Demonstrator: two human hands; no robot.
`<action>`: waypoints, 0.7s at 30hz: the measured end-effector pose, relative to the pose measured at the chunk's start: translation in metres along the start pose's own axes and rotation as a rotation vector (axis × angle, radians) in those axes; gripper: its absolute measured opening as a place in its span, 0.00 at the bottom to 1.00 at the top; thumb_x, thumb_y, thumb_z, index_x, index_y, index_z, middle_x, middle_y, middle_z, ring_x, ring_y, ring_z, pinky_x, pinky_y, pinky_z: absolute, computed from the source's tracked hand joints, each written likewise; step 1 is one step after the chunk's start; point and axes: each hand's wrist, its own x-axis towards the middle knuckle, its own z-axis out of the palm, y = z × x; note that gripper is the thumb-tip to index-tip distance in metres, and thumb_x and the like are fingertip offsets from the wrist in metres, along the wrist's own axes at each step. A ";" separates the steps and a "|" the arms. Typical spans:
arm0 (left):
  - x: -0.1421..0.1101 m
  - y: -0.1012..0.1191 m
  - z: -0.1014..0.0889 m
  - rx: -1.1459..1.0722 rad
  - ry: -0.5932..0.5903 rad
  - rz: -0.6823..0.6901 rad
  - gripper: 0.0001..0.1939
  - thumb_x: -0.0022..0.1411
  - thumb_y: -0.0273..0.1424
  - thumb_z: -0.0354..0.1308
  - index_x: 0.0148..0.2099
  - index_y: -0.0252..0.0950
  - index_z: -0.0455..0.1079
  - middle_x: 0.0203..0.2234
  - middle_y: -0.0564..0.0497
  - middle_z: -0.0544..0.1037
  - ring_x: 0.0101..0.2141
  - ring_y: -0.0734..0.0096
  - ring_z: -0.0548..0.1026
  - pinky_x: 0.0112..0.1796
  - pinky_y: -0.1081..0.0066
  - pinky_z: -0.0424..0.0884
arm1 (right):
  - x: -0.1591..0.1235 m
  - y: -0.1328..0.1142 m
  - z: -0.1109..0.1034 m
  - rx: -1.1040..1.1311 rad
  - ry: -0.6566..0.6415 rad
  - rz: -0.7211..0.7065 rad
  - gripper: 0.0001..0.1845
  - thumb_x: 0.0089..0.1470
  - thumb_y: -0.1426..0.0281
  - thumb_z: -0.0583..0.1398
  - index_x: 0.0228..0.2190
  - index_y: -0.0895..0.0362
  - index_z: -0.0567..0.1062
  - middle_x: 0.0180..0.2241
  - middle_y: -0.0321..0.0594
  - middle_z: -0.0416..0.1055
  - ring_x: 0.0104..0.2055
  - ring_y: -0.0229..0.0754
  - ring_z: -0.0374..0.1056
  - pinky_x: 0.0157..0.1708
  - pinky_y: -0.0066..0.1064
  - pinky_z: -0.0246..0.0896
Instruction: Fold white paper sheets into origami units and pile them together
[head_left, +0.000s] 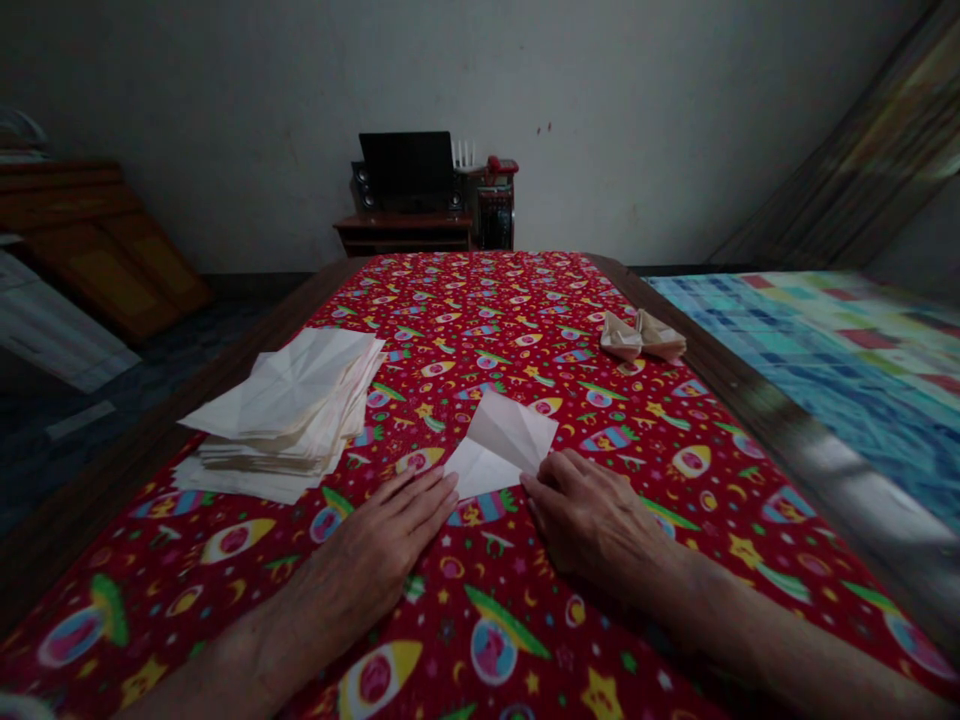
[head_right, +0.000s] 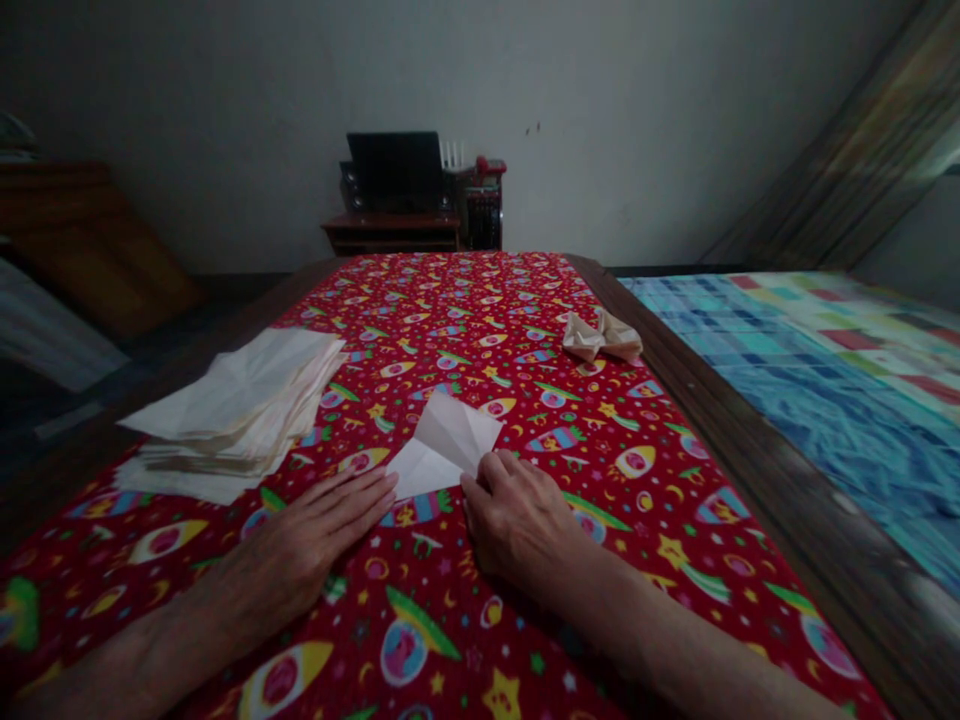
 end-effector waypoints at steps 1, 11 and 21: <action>-0.001 -0.002 0.000 -0.005 0.006 0.007 0.32 0.53 0.13 0.41 0.60 0.30 0.60 0.58 0.44 0.65 0.58 0.63 0.61 0.56 0.59 0.62 | 0.000 0.000 0.000 -0.003 0.003 0.001 0.07 0.57 0.74 0.53 0.34 0.56 0.70 0.31 0.41 0.64 0.31 0.40 0.56 0.28 0.32 0.47; 0.030 0.007 -0.009 -0.159 -0.031 0.022 0.29 0.57 0.16 0.44 0.61 0.33 0.58 0.58 0.47 0.65 0.60 0.64 0.59 0.59 0.55 0.56 | -0.003 0.000 -0.001 0.007 -0.010 -0.033 0.08 0.55 0.77 0.53 0.36 0.57 0.70 0.31 0.41 0.64 0.31 0.39 0.56 0.30 0.31 0.50; 0.038 0.011 -0.005 -0.156 -0.015 0.020 0.24 0.63 0.25 0.48 0.61 0.36 0.58 0.58 0.47 0.65 0.57 0.65 0.62 0.59 0.57 0.54 | 0.000 0.006 0.007 0.056 -0.004 0.002 0.07 0.59 0.71 0.53 0.36 0.54 0.71 0.31 0.39 0.64 0.31 0.37 0.58 0.28 0.29 0.49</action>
